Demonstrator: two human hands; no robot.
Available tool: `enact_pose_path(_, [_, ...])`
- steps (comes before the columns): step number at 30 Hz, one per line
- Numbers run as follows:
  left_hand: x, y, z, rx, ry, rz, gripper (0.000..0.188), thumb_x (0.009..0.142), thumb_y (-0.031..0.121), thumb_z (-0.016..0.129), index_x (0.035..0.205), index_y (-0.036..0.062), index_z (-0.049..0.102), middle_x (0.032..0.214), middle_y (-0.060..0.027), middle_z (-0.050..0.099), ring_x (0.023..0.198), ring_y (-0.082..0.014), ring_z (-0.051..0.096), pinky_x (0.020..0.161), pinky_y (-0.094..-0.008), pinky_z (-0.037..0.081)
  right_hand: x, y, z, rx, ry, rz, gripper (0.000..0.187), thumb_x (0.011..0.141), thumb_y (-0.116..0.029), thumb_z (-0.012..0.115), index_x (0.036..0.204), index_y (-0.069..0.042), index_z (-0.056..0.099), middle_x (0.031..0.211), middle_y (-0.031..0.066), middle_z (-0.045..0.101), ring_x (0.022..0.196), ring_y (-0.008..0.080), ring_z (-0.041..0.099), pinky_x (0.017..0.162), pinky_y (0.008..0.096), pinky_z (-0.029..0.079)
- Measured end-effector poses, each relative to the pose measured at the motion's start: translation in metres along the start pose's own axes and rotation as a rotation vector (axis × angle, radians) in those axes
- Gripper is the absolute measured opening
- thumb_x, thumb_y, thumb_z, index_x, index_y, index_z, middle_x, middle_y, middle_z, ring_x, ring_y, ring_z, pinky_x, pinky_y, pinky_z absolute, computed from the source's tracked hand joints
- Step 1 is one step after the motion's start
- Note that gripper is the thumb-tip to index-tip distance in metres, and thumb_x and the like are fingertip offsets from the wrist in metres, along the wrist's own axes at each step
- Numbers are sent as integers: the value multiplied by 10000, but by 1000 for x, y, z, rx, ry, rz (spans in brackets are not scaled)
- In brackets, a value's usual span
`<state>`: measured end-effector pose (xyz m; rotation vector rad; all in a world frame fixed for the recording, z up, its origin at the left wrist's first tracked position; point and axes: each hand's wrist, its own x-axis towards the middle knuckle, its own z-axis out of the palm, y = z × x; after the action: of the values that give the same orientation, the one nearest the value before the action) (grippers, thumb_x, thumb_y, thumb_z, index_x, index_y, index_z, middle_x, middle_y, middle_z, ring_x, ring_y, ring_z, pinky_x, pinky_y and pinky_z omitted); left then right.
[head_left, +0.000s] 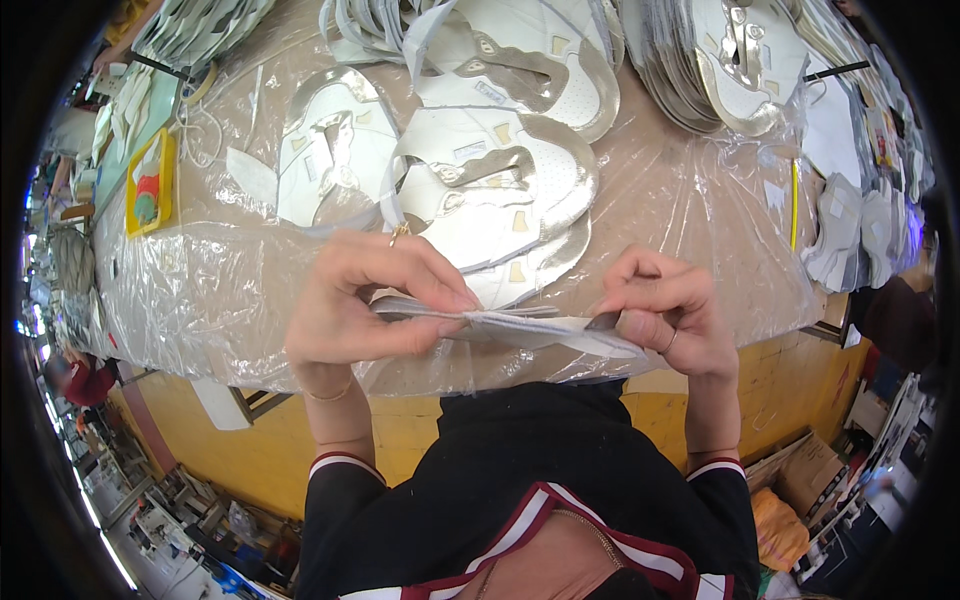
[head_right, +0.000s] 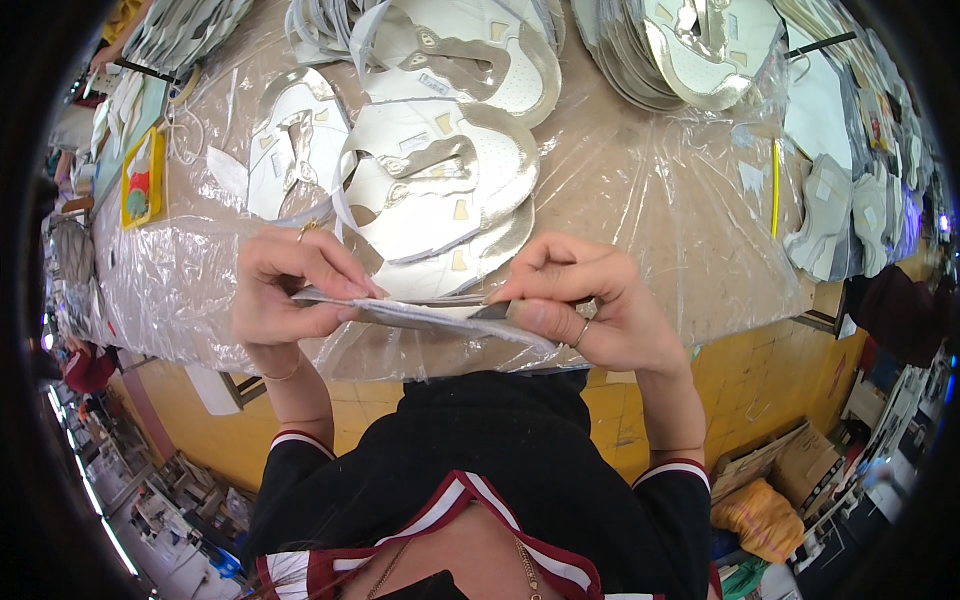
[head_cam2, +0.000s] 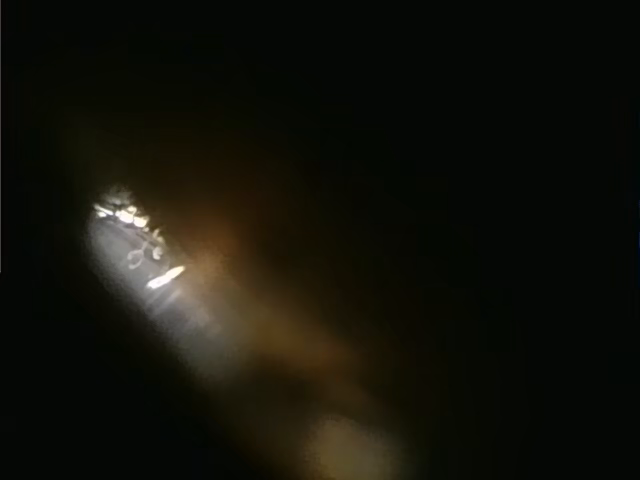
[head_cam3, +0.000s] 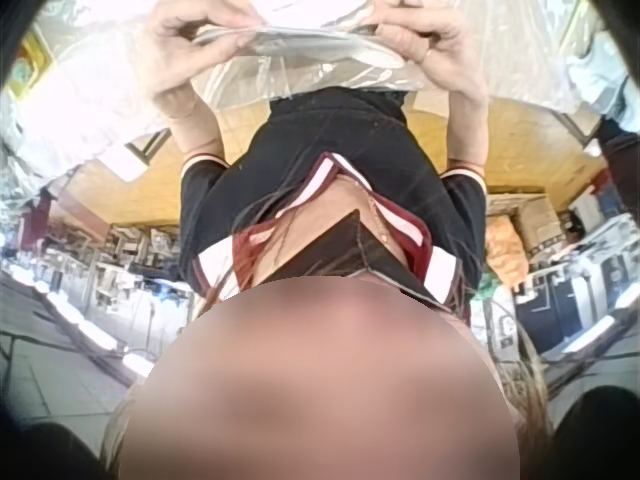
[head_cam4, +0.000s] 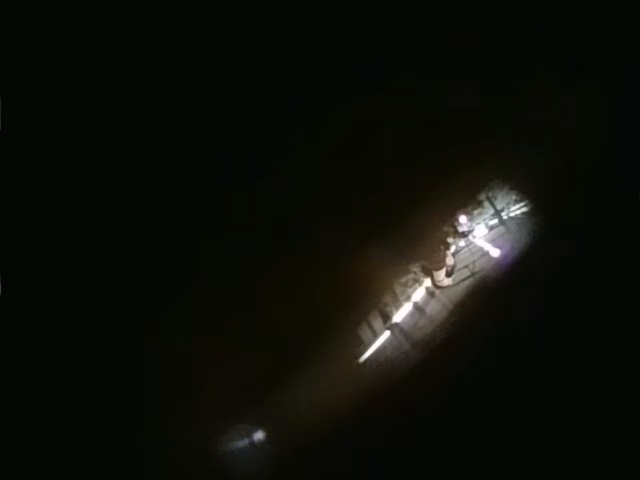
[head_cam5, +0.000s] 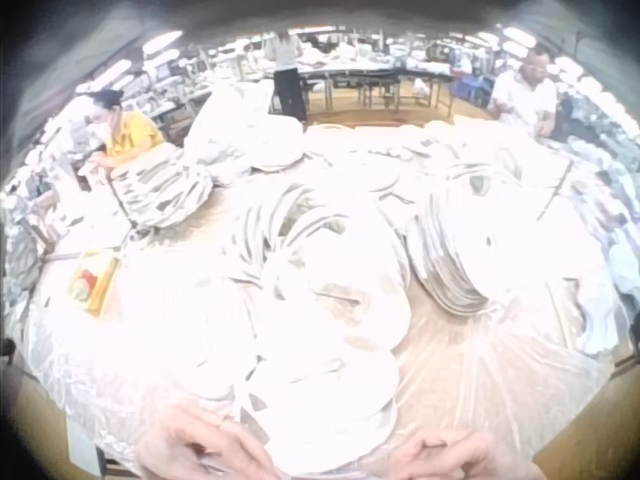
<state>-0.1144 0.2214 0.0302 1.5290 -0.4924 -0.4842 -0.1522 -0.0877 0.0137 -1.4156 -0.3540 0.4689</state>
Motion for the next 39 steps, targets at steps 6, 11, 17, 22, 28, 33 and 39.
enact_pose_path(6, [-13, -15, 2, -185, 122, -206, 197, 806, -5, 714, 980, -50, 633, 947, -79, 652, 887, -127, 634, 811, -257, 502, -4, 10, -7, 183, 116, 31, 468, 870, -216, 704, 1239, 46, 583, 1031, 109, 623, 764, 78, 531, 635, 207, 400])
enact_pose_path(11, [-19, -42, 12, -241, 143, -133, 413, 847, 49, 692, 1219, -36, 531, 1139, -71, 578, 1087, -141, 545, 950, -279, 436, -15, 17, -4, 46, 351, 168, 314, 879, -70, 674, 1177, 15, 617, 948, 40, 653, 692, 49, 564, 588, 205, 412])
enact_pose_path(17, [-6, -43, 19, -167, -159, -157, 701, 835, 236, 732, 1397, -48, 425, 1324, -126, 537, 1217, -181, 508, 1041, -331, 383, -6, 18, -1, 30, 336, 242, 180, 917, -145, 642, 957, 28, 670, 704, 25, 640, 655, 69, 584, 608, 216, 418])
enact_pose_path(22, [26, -31, 31, -12, -319, -183, 449, 904, 188, 670, 1273, -36, 547, 1159, -101, 635, 1039, -127, 593, 913, -290, 474, 5, 17, 6, 173, 247, 272, 191, 936, -150, 611, 934, 32, 666, 702, 25, 627, 629, 76, 576, 618, 222, 420])
enact_pose_path(28, [37, -31, 49, -149, -91, -327, 265, 953, 143, 602, 1137, -46, 615, 944, -30, 685, 834, -46, 611, 742, -212, 502, 13, 28, 11, 120, 425, 362, 187, 912, -105, 615, 1060, 7, 632, 813, -9, 606, 667, 40, 520, 623, 196, 404])
enact_pose_path(33, [31, -36, 51, -148, 2, -355, 257, 955, 152, 599, 1130, -36, 619, 927, -11, 671, 796, -32, 593, 703, -199, 491, 8, 19, 13, -630, 622, 1, 294, 823, -75, 709, 1111, -57, 648, 904, -50, 590, 627, 41, 376, 580, 197, 326])
enact_pose_path(39, [38, -52, 54, -110, -114, -326, 254, 956, 165, 601, 1139, -10, 617, 902, 9, 645, 759, -14, 542, 685, -185, 459, 4, 21, 15, -1058, 308, -197, 337, 719, -22, 730, 1047, -77, 673, 899, 40, 646, 686, 123, 554, 605, 237, 400])
